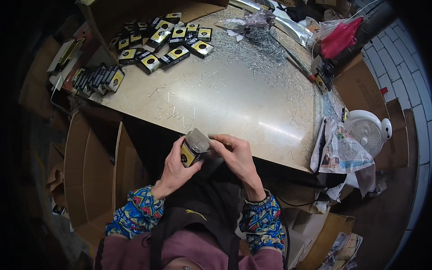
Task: Organizing small product boxes on a workbench and then packing them into a larger shipping container.
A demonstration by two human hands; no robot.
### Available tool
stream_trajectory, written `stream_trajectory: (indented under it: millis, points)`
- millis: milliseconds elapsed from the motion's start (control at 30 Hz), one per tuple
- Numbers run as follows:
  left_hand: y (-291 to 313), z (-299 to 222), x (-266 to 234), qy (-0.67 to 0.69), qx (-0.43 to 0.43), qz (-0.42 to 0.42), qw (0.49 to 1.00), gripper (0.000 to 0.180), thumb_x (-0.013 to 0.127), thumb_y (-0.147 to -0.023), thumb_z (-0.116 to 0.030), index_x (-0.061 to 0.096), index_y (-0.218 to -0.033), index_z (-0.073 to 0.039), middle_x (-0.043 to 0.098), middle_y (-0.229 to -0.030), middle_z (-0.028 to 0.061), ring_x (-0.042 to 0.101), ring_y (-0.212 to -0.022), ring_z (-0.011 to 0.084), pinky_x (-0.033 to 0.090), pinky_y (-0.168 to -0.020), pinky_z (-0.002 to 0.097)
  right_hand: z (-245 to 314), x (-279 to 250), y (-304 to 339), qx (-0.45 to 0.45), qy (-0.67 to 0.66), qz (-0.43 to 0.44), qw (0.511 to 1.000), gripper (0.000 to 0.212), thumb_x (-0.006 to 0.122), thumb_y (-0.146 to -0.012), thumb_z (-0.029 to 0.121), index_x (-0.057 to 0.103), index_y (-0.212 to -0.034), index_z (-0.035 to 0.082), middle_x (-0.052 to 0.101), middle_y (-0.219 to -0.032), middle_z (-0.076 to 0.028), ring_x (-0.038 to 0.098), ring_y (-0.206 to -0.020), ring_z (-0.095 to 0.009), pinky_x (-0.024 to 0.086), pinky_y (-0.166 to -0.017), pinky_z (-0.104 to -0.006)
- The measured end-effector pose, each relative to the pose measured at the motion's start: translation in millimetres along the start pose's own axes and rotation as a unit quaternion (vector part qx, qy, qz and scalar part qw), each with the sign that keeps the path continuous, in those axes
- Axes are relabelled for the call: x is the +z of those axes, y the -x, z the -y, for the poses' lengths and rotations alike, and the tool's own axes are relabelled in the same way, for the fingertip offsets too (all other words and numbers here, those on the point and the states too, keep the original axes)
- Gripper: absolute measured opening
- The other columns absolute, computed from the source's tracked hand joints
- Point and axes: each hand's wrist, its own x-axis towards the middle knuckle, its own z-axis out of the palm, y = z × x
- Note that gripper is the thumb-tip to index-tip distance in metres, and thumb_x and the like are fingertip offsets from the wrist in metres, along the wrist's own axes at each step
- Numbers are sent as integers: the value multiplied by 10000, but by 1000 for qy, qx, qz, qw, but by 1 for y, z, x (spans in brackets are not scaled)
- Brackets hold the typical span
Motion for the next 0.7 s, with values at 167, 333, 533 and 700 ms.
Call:
stream_trajectory:
  millis: [167,333,533,700]
  points:
    - [0,-1,0,-52,33,-28,998,750,813,-749,-168,390,-1347,-8,577,-1185,246,626,-1052,417,526,-852,438,-10,23,5,-178,122,-22,976,576,763,-849,59,542,-1378,1,596,-1327,-140,632,-1082,-165,542,-861,-286]
    - [-3,-5,4,30,-45,-52,997,758,828,-764,-211,369,-1332,-5,617,-1133,243,649,-1022,398,532,-839,425,-27,36,17,-211,142,-167,953,394,717,-887,50,626,-1264,-17,669,-1198,-139,655,-998,-155,543,-836,-278]
    - [-3,7,7,88,-26,-38,995,774,836,-767,-212,358,-1340,-7,627,-1135,237,659,-1022,385,533,-843,425,-24,53,22,-190,154,-100,964,457,716,-883,40,579,-1313,-27,661,-1192,-187,672,-987,-211,540,-852,-307]
    - [-2,-2,8,26,15,-76,997,770,826,-769,-171,351,-1356,-17,606,-1178,241,650,-1017,405,543,-837,426,-23,48,18,-314,190,-179,913,479,745,-836,-7,612,-1296,-7,626,-1270,-194,662,-1083,-251,545,-894,-332]
